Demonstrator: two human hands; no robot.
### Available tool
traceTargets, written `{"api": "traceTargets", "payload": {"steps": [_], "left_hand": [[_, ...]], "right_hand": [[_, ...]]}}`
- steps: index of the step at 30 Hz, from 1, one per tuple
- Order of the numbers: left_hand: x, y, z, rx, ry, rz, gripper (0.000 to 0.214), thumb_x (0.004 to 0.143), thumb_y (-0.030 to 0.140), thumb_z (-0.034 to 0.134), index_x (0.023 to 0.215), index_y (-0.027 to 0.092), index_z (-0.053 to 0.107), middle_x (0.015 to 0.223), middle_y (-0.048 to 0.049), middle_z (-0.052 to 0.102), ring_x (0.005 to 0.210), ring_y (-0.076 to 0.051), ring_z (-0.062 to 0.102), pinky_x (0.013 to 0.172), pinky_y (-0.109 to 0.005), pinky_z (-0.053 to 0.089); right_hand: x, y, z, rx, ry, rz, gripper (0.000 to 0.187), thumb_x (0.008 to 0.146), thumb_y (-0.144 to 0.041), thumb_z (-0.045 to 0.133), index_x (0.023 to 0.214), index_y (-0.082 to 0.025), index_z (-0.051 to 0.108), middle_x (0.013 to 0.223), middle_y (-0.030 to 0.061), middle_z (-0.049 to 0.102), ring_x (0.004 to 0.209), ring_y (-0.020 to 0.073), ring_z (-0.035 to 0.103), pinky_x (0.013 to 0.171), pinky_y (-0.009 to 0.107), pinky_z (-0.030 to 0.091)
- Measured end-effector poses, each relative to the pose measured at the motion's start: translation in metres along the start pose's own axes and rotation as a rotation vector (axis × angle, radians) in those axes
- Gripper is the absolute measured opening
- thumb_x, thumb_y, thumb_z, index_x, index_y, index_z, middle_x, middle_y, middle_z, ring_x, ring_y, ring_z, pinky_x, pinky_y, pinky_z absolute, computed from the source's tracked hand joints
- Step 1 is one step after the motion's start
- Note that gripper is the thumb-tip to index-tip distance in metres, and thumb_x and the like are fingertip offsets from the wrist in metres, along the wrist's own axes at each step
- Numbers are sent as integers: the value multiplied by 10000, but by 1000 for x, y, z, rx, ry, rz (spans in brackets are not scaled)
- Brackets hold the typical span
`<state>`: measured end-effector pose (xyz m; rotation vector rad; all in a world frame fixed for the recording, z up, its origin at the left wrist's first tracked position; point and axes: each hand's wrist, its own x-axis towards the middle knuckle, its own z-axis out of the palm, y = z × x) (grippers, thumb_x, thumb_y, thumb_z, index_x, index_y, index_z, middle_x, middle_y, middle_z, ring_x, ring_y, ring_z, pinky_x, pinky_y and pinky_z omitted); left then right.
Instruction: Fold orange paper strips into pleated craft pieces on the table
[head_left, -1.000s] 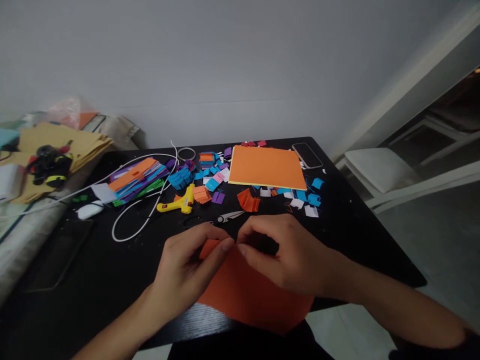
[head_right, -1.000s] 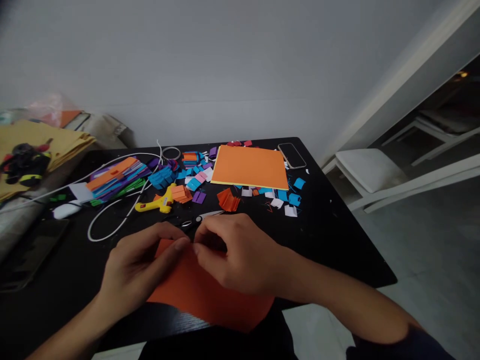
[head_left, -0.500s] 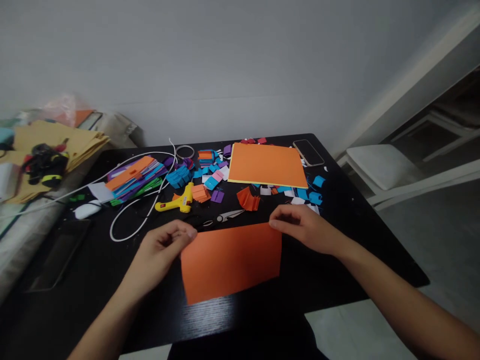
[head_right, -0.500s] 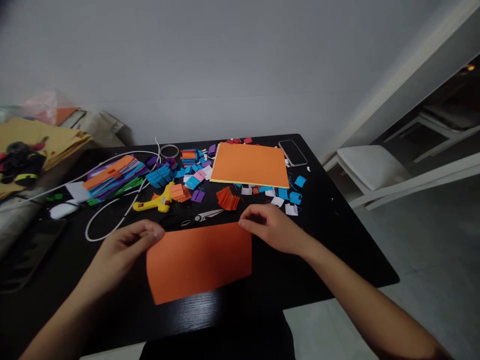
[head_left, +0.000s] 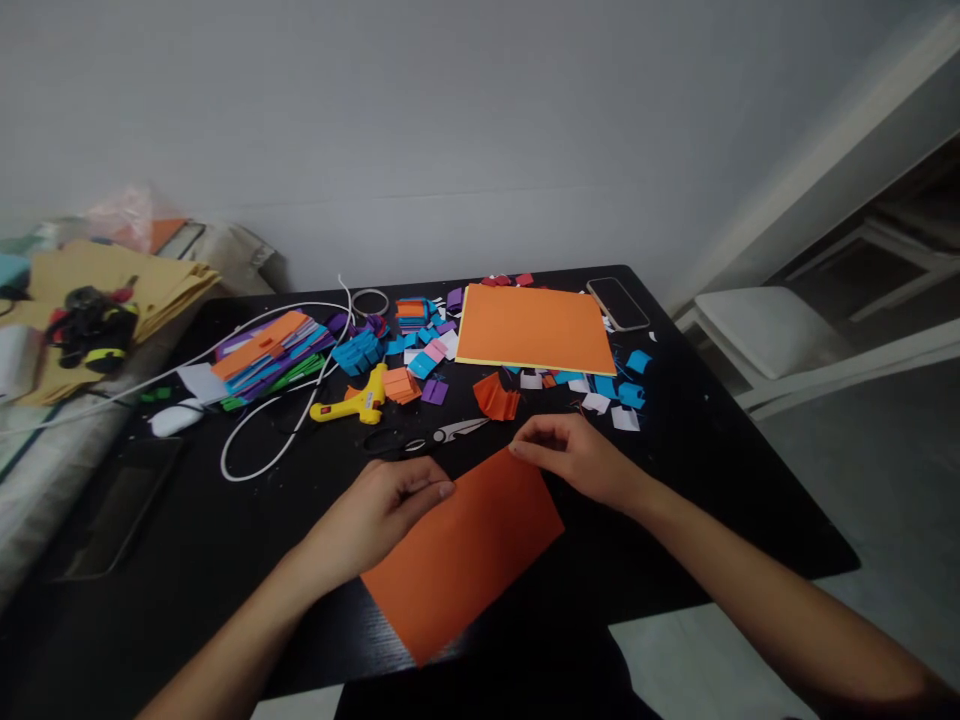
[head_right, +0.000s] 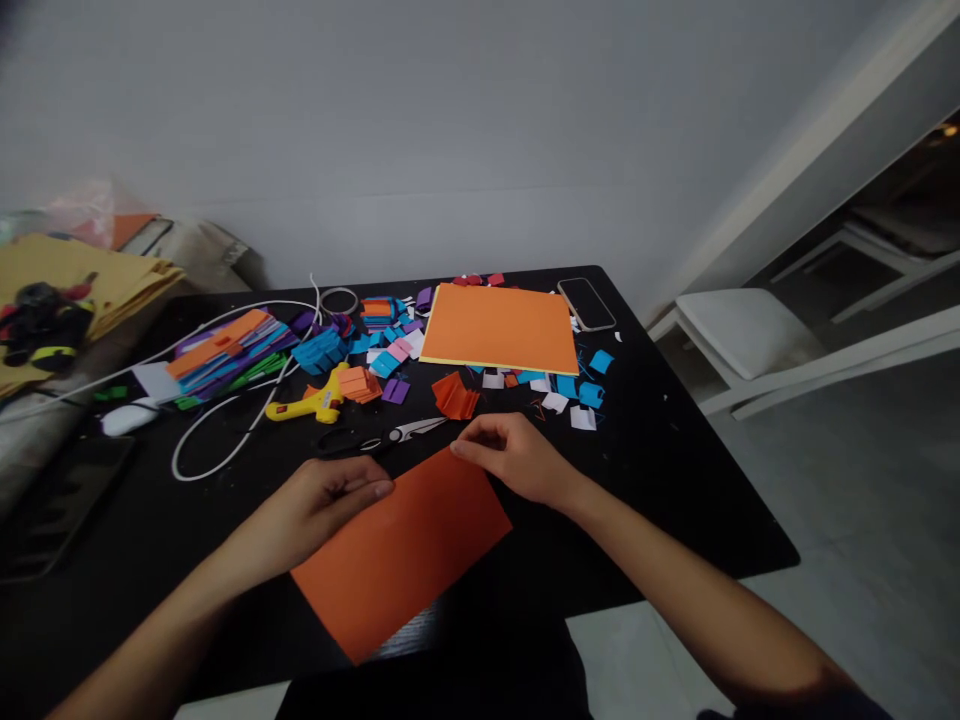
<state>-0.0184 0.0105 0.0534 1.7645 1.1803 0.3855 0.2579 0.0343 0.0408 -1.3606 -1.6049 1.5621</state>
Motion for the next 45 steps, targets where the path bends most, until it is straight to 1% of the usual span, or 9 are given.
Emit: {"api": "traceTargets", "payload": {"steps": [6, 11, 15, 18, 22, 26, 32, 38, 45], "left_hand": [[-9, -6, 1, -218, 145, -74, 381, 989, 522, 593, 870, 180, 711, 611, 29, 523, 553, -110, 418, 481, -198, 317], [-13, -5, 8, -515, 57, -84, 444, 980, 582, 596, 815, 179, 682, 662, -1, 589, 575, -123, 511, 505, -204, 417], [-5, -5, 16, -600, 46, 117, 450, 974, 558, 641, 1239, 199, 694, 1128, -128, 746, 1003, -239, 719, 881, -337, 581], [0, -7, 19, -571, 51, 184, 585, 984, 578, 613, 1459, 237, 592, 1500, -164, 606, 1392, -326, 572, 1156, -446, 462], [3, -7, 18, -546, 43, 156, 645, 1008, 641, 505, 1527, 258, 535, 1636, -125, 481, 1521, -339, 430, 1275, -468, 301], [6, -5, 23, -623, 126, 167, 529, 1017, 598, 506, 1353, 210, 632, 1517, -133, 589, 1409, -326, 539, 1185, -415, 399], [13, -12, 32, -678, 252, 226, 300, 1024, 490, 547, 1007, 203, 634, 1218, -101, 723, 1237, -280, 627, 1070, -366, 438], [14, -14, 24, -558, 300, 220, 357, 1026, 507, 534, 1050, 185, 688, 1016, -82, 712, 994, -241, 657, 907, -333, 487], [13, 10, -8, -172, 394, 215, 212, 977, 412, 659, 1046, 211, 658, 722, 34, 558, 652, -140, 508, 625, -253, 408]], "right_hand": [[-5, 23, -10, 92, 41, 69, 314, 764, -405, 863, 917, -177, 711, 892, 35, 753, 826, 178, 708, 816, 349, 547], [-1, 26, -8, 108, 75, 54, 323, 741, -360, 884, 933, -175, 702, 862, 38, 764, 828, 186, 731, 827, 359, 566], [10, 25, -1, 110, 6, 22, 321, 756, -367, 878, 944, -154, 728, 869, 57, 786, 845, 199, 750, 837, 362, 575], [18, 24, 4, 105, -88, -38, 270, 793, -367, 845, 914, -149, 742, 888, 58, 783, 858, 195, 744, 864, 367, 575], [23, 23, 12, 99, -124, -116, 200, 835, -339, 805, 903, -171, 720, 944, 55, 761, 920, 199, 729, 907, 387, 577], [20, 21, 20, -11, 41, -311, 81, 858, -261, 759, 883, -197, 716, 1088, 70, 719, 1055, 209, 682, 990, 398, 541], [7, 16, 26, -135, 114, -360, 62, 925, -252, 695, 920, -191, 696, 919, 41, 718, 855, 181, 659, 807, 329, 534], [-3, 9, 22, -53, 88, -337, 77, 971, -271, 644, 975, -194, 646, 945, 44, 733, 890, 178, 683, 810, 317, 528], [-12, -4, -8, -62, 239, -245, 144, 939, -351, 684, 926, -216, 636, 894, 27, 723, 798, 176, 679, 703, 302, 519]]}}
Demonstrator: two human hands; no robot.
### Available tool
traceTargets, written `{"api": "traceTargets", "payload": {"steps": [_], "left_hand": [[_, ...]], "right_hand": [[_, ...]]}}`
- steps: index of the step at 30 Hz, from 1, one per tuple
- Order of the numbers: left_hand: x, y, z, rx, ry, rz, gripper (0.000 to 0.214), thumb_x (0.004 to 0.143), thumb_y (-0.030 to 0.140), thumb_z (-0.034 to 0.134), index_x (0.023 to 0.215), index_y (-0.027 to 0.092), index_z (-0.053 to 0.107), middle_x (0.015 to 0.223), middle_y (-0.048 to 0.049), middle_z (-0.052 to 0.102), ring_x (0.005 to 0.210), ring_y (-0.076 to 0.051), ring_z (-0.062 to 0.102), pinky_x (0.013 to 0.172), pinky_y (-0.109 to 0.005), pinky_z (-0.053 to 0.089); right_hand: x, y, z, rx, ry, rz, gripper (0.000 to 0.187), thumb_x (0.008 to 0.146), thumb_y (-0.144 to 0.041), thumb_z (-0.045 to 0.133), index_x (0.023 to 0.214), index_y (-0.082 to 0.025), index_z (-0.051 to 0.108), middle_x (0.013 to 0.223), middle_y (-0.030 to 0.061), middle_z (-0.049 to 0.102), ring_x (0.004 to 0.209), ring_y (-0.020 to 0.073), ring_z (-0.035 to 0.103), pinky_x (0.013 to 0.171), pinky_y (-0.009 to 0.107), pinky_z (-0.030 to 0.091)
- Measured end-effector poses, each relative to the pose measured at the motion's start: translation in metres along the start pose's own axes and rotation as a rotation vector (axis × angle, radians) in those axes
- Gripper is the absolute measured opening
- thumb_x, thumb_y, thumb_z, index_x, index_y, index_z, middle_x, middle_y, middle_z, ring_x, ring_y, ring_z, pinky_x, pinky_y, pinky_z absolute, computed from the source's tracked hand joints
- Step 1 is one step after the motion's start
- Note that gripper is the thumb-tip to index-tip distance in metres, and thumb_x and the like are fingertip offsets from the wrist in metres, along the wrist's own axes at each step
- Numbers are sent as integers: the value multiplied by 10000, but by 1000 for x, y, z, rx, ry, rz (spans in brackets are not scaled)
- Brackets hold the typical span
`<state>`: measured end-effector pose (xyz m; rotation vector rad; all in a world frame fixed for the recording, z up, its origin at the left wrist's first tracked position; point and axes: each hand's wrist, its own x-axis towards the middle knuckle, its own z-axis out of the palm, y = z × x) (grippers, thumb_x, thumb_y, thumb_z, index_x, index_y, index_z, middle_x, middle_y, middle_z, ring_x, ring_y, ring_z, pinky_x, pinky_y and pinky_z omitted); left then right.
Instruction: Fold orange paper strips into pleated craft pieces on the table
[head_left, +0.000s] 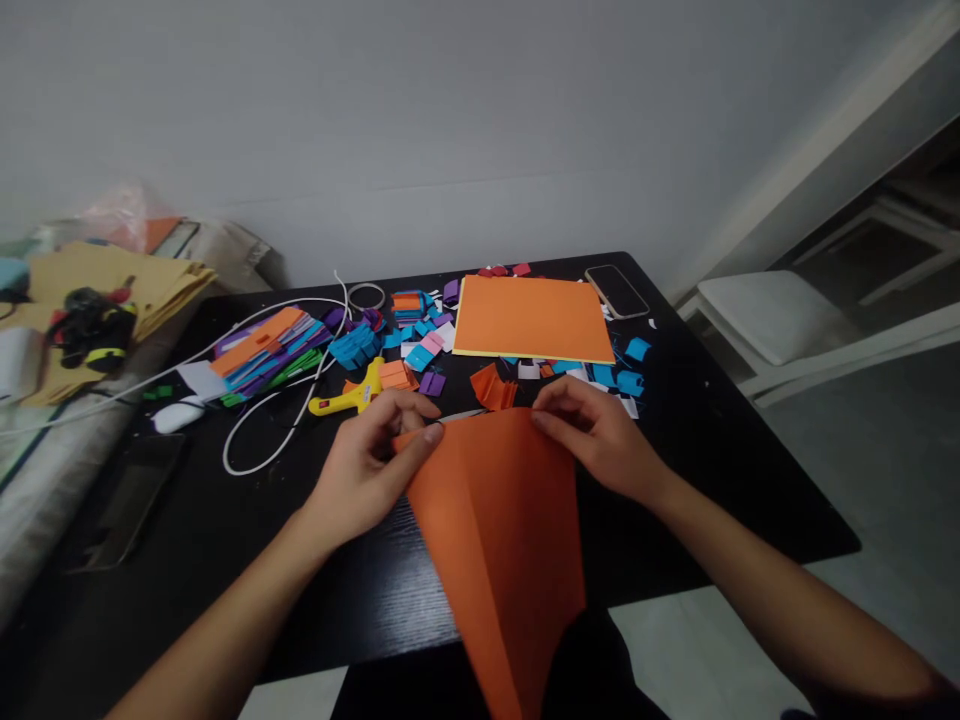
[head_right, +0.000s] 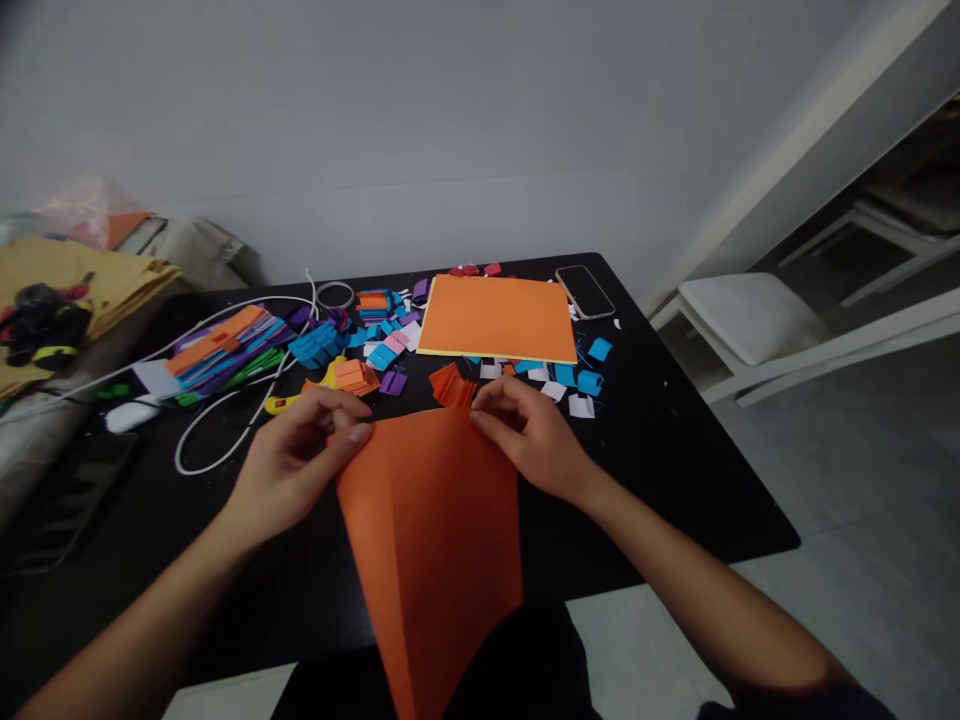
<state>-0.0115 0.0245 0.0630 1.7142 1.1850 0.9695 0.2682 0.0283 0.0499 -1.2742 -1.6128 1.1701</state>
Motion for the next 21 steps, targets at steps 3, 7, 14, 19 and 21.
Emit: {"api": "traceTargets", "payload": {"steps": [3, 7, 14, 19, 21], "left_hand": [[15, 3, -5, 238, -147, 22, 174, 1003, 382, 612, 1049, 219, 651, 768, 27, 601, 633, -133, 512, 588, -254, 377], [30, -16, 7, 534, -359, 164, 141, 1016, 288, 557, 1003, 207, 671, 874, -21, 675, 758, -167, 624, 639, -266, 442], [-1, -48, 39, 605, -311, 246, 249, 1044, 255, 493, 1120, 159, 710, 1190, -167, 707, 1085, -317, 667, 924, -500, 546], [-39, -56, 53, 668, -263, 399, 437, 1058, 257, 517, 1476, 135, 556, 1478, -184, 633, 1380, -346, 592, 1128, -548, 509], [-48, -62, 59, 716, -280, 407, 518, 1059, 288, 530, 1547, 121, 481, 1551, -188, 573, 1454, -354, 532, 1176, -569, 472]], "right_hand": [[2, 6, -13, -130, -16, 28, 138, 931, -348, 681, 908, -216, 648, 912, 40, 738, 841, 204, 703, 764, 343, 553], [-1, 27, -14, -392, -78, 91, 52, 952, -259, 621, 943, -216, 649, 960, 65, 772, 908, 243, 741, 841, 413, 574], [-40, 54, 29, -765, -95, -276, 382, 1041, -209, 491, 1393, -114, 606, 1529, 190, 591, 1468, 355, 513, 1210, 621, 419], [-52, 61, 49, -781, -247, -322, 510, 1085, -253, 440, 1576, -119, 458, 1627, 164, 483, 1556, 335, 401, 1259, 616, 378], [-52, 64, 50, -798, -244, -314, 527, 1087, -246, 429, 1603, -141, 426, 1642, 148, 463, 1567, 325, 381, 1267, 611, 369]]}}
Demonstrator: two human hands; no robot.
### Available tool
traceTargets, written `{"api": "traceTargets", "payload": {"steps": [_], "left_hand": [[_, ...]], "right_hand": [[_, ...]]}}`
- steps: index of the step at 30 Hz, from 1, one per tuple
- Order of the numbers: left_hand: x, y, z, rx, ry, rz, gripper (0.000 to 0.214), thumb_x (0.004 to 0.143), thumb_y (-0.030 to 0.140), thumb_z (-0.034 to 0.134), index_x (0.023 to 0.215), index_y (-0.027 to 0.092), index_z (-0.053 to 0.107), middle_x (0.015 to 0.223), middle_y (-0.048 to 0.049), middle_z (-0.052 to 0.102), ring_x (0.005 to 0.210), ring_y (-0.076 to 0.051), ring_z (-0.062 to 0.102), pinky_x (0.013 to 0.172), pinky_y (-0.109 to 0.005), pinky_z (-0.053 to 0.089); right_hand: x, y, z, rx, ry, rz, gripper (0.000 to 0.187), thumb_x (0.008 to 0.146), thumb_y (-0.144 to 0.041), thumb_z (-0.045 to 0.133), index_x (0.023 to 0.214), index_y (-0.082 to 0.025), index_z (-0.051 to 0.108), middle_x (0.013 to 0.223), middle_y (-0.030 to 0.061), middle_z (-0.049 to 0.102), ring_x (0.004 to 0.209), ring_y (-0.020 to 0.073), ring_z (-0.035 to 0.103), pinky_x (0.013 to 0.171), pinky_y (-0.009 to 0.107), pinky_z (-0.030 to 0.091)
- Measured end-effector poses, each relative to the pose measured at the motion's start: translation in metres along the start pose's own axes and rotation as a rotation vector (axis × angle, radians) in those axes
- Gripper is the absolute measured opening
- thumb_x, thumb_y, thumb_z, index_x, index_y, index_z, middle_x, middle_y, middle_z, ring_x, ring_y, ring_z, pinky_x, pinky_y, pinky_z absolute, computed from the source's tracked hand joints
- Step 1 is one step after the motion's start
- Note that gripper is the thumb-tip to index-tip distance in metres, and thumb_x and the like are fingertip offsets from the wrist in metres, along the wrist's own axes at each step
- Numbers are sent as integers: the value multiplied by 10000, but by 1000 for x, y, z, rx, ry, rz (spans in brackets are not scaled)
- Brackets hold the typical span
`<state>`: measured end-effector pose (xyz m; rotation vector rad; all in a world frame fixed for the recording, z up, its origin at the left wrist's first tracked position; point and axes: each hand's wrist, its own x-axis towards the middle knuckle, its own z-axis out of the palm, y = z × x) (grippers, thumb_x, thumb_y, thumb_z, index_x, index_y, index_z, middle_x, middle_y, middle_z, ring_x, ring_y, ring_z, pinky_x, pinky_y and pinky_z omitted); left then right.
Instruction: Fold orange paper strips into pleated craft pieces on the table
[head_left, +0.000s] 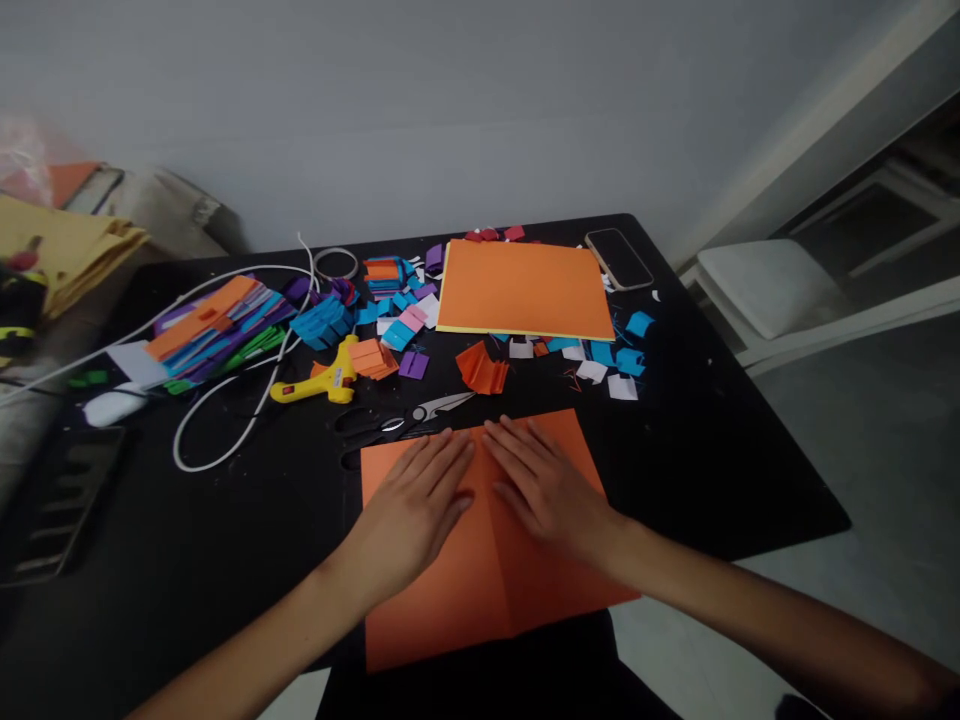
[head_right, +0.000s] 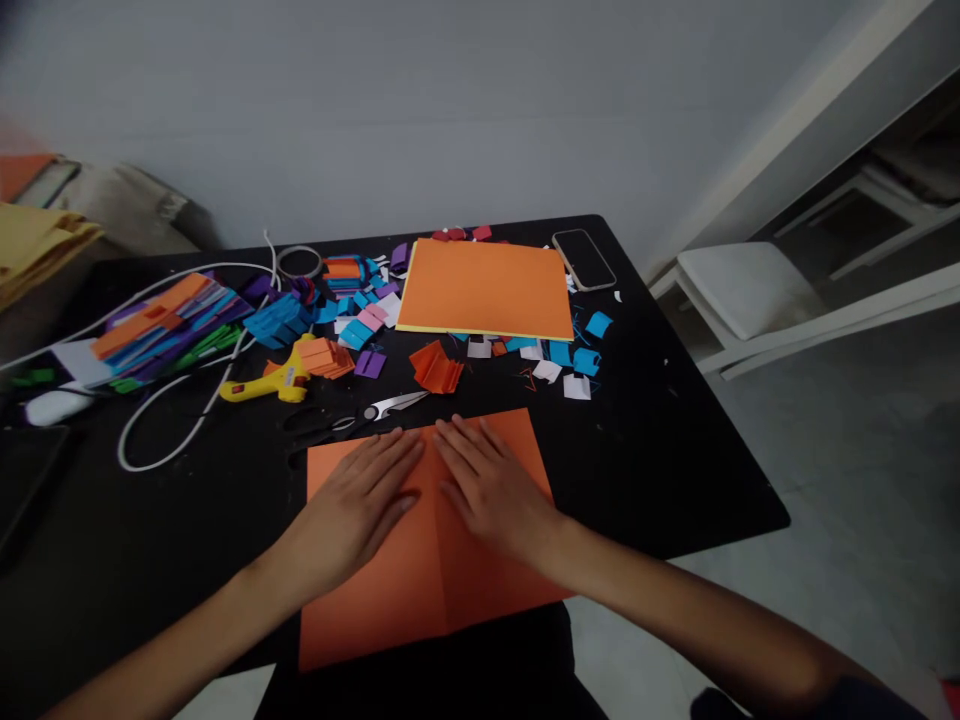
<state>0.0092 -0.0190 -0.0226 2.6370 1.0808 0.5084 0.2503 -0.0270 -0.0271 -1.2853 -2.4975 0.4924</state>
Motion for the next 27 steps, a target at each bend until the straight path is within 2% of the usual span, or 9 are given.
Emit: {"api": "traceTargets", "payload": {"steps": [5, 12, 16, 20, 22, 24, 27], "left_hand": [[-7, 4, 13, 132, -39, -14, 604, 1074, 352, 508, 1604, 88, 385, 1651, -171, 449, 1528, -348, 440, 1224, -570, 422], [-4, 8, 9, 139, -61, -33, 601, 1074, 356, 495, 1591, 66, 397, 1661, -163, 437, 1540, -346, 418, 1239, -569, 395], [-3, 9, 10, 114, -52, -38, 607, 1067, 341, 510, 1593, 64, 384, 1645, -173, 462, 1541, -348, 413, 1238, -578, 394], [-2, 12, 9, 37, -18, -40, 629, 1061, 319, 526, 1597, 46, 343, 1624, -212, 477, 1544, -339, 408, 1240, -567, 402], [0, 16, 7, 4, 1, -42, 633, 1058, 296, 526, 1600, 43, 319, 1626, -234, 460, 1544, -343, 405, 1238, -574, 401], [2, 19, 4, -20, 32, -47, 631, 1049, 267, 532, 1595, 43, 310, 1626, -257, 441, 1547, -359, 392, 1235, -595, 393], [7, 20, -5, -68, 122, -59, 622, 1017, 235, 587, 1568, 77, 345, 1591, -264, 465, 1525, -367, 413, 1228, -602, 391]], "right_hand": [[-3, -1, 6, -71, 23, 8, 563, 1082, -223, 411, 1633, -119, 359, 1666, 132, 430, 1578, 297, 363, 1277, 571, 367], [-4, -4, 7, -83, 18, 24, 556, 1089, -247, 404, 1620, -87, 371, 1683, 138, 396, 1592, 298, 333, 1277, 567, 367], [-1, -3, 5, -2, 36, 5, 552, 1098, -248, 402, 1634, -125, 354, 1665, 134, 433, 1590, 280, 340, 1287, 569, 353], [4, -7, 0, 193, 71, -10, 527, 1107, -274, 403, 1602, -96, 405, 1636, 179, 469, 1582, 285, 359, 1278, 576, 363], [6, -14, -5, 342, 104, 21, 520, 1097, -308, 451, 1570, -93, 453, 1617, 193, 494, 1554, 287, 413, 1259, 551, 404], [8, -22, -11, 503, 147, 80, 496, 1057, -327, 554, 1509, -123, 534, 1558, 182, 565, 1469, 278, 528, 1213, 500, 476], [11, -31, -20, 707, 192, 181, 340, 989, -258, 665, 1320, -184, 682, 1326, 120, 733, 1224, 235, 709, 1065, 400, 594]]}}
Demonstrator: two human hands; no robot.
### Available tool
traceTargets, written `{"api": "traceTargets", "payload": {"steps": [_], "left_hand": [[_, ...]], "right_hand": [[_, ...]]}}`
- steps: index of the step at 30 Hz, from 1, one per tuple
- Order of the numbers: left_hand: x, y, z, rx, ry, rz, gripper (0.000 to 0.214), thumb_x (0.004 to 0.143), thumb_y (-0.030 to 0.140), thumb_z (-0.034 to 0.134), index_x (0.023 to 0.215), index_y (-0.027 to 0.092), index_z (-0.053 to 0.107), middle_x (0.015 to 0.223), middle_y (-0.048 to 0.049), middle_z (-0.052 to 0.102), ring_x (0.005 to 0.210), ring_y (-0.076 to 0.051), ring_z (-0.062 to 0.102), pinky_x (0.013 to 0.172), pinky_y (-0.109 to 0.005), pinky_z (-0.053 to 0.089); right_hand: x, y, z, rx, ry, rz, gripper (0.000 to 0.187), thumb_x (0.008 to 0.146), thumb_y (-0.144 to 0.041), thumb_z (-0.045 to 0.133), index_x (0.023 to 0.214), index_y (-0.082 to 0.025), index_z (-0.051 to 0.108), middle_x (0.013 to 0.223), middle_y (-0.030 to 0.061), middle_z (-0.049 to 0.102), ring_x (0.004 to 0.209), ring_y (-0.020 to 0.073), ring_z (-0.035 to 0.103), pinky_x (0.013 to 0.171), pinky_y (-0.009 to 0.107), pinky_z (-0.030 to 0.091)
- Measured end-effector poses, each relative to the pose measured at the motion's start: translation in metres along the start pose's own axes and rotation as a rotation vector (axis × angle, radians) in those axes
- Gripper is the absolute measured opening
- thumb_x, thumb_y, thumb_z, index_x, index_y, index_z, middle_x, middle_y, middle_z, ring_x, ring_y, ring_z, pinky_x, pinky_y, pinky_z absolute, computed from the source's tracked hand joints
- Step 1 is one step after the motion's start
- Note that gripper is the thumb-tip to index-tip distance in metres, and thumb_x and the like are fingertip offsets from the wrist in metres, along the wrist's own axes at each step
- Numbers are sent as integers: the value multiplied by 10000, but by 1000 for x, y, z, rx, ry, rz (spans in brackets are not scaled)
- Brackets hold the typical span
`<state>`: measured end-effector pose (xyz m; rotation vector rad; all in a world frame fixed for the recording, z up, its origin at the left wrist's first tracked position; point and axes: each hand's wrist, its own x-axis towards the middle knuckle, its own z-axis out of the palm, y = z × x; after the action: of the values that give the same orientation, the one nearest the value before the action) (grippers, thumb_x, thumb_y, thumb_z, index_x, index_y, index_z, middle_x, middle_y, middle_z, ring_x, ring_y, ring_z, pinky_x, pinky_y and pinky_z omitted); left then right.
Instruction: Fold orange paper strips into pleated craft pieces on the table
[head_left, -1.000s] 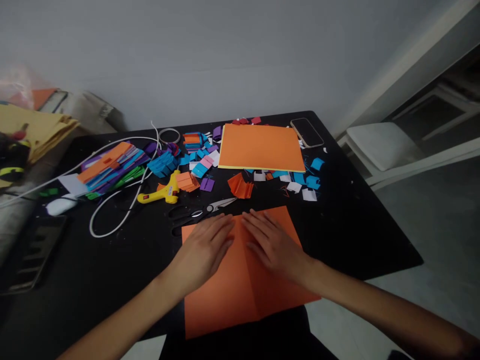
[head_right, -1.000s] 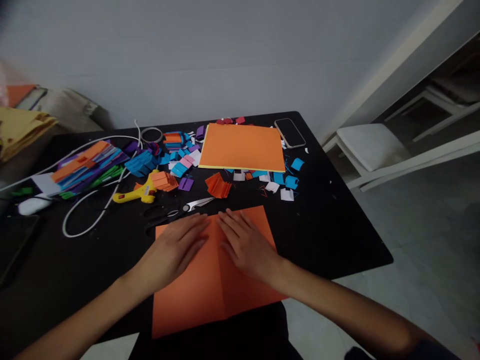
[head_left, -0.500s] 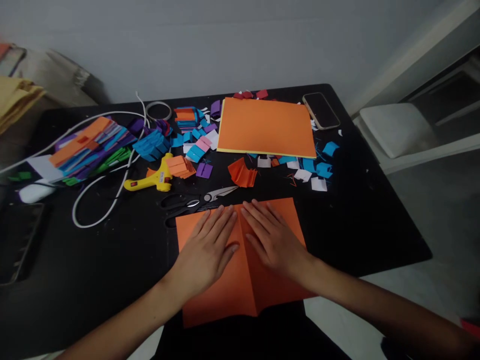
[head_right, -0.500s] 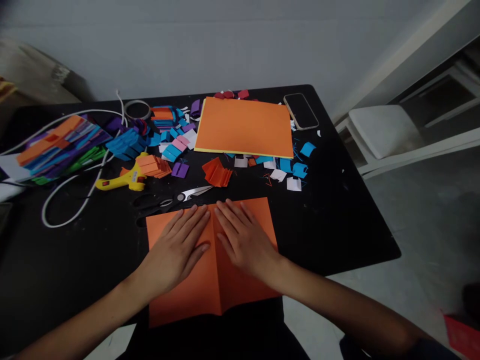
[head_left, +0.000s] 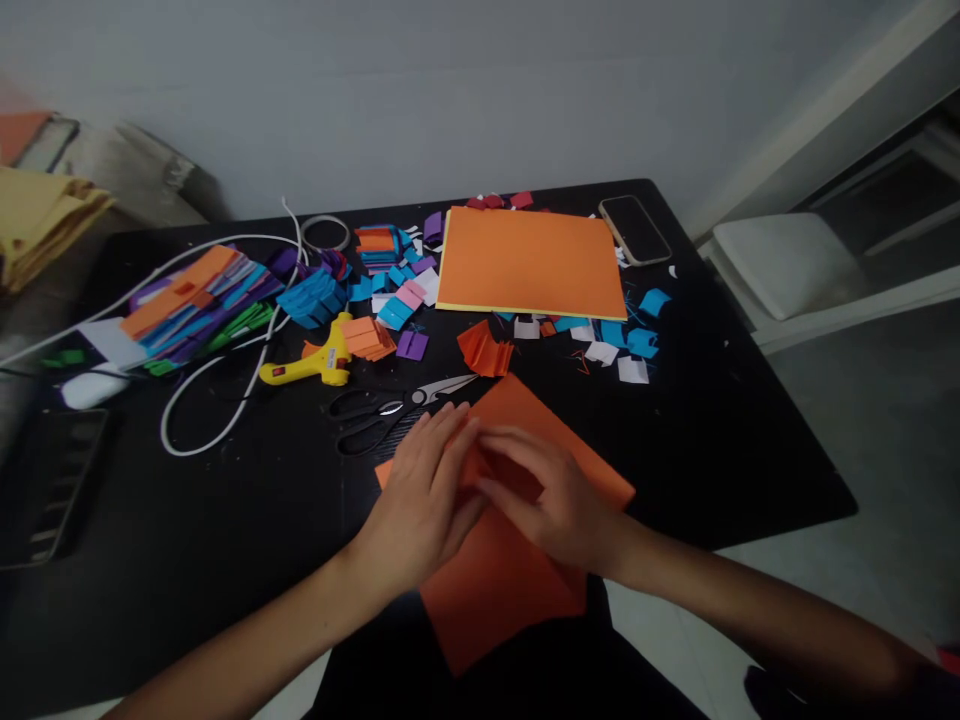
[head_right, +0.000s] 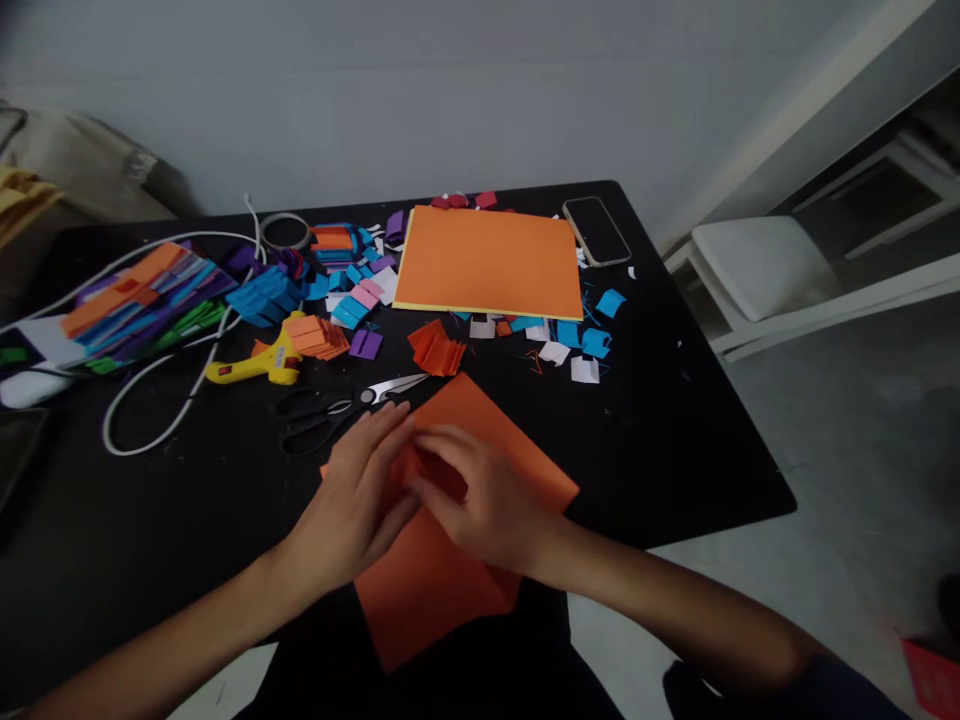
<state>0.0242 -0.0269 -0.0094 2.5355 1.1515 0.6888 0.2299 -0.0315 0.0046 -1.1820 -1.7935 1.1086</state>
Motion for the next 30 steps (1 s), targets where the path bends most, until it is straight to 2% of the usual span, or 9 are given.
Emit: {"api": "traceTargets", "payload": {"steps": [4, 7, 9, 12, 15, 18, 22, 27, 30], "left_hand": [[11, -3, -21, -152, 85, -52, 628, 961, 273, 702, 1511, 169, 418, 1462, -201, 589, 1395, -327, 548, 1142, -521, 487], [20, -1, -42, -331, 17, -181, 372, 976, 295, 692, 1327, 228, 588, 1143, -73, 734, 1052, -215, 708, 867, -324, 587], [25, 3, -56, -438, -39, -239, 110, 1010, 290, 638, 1086, 224, 682, 884, -5, 712, 769, -138, 669, 664, -231, 524], [29, 11, -73, -546, -56, -313, 181, 1020, 317, 617, 896, 208, 691, 663, 44, 584, 566, -94, 509, 529, -206, 403], [26, 8, -83, -662, 60, -509, 244, 996, 397, 644, 855, 202, 681, 634, 48, 531, 552, -91, 447, 500, -200, 351], [21, -8, -79, -808, 97, -695, 315, 938, 490, 703, 833, 195, 666, 651, 40, 542, 573, -94, 462, 511, -191, 364], [16, -30, -56, -869, -18, -848, 450, 870, 610, 720, 778, 179, 631, 589, 40, 538, 496, -96, 483, 465, -195, 396], [7, -42, -34, -697, -52, -826, 442, 902, 629, 645, 943, 189, 641, 695, 10, 633, 540, -169, 638, 517, -286, 536], [1, -40, -33, -287, -16, -657, 348, 971, 468, 615, 1172, 185, 627, 846, -25, 712, 663, -193, 692, 619, -313, 556]], "right_hand": [[6, -14, -10, 132, -22, 100, 182, 982, -189, 659, 1121, -221, 773, 1096, 39, 818, 972, 174, 781, 864, 291, 639], [12, -30, -26, 95, -44, 93, 156, 978, -200, 677, 1075, -238, 794, 1088, 16, 828, 986, 166, 783, 837, 258, 626], [16, -44, -37, 60, -67, 91, 130, 956, -193, 708, 1046, -234, 792, 1029, -6, 832, 943, 146, 785, 827, 230, 614], [23, -62, -55, 9, -86, 86, 127, 922, -235, 759, 1045, -223, 784, 958, -15, 829, 861, 139, 785, 785, 219, 607], [31, -65, -79, -106, -172, 120, 91, 935, -273, 738, 970, -247, 818, 904, -18, 833, 834, 155, 782, 798, 256, 595], [43, -47, -101, -133, -220, 226, 146, 922, -352, 735, 956, -249, 833, 929, 7, 839, 861, 190, 784, 758, 286, 587], [55, -5, -108, -176, -270, 336, 166, 891, -346, 742, 945, -215, 829, 924, 42, 835, 869, 210, 778, 763, 313, 592], [51, 28, -85, -363, -127, 265, 121, 907, -220, 697, 970, -201, 798, 920, 66, 809, 838, 228, 767, 791, 381, 618], [37, 35, -72, -618, -24, 102, 144, 912, -213, 707, 1034, -206, 783, 1053, 105, 766, 1005, 298, 735, 909, 488, 612]]}}
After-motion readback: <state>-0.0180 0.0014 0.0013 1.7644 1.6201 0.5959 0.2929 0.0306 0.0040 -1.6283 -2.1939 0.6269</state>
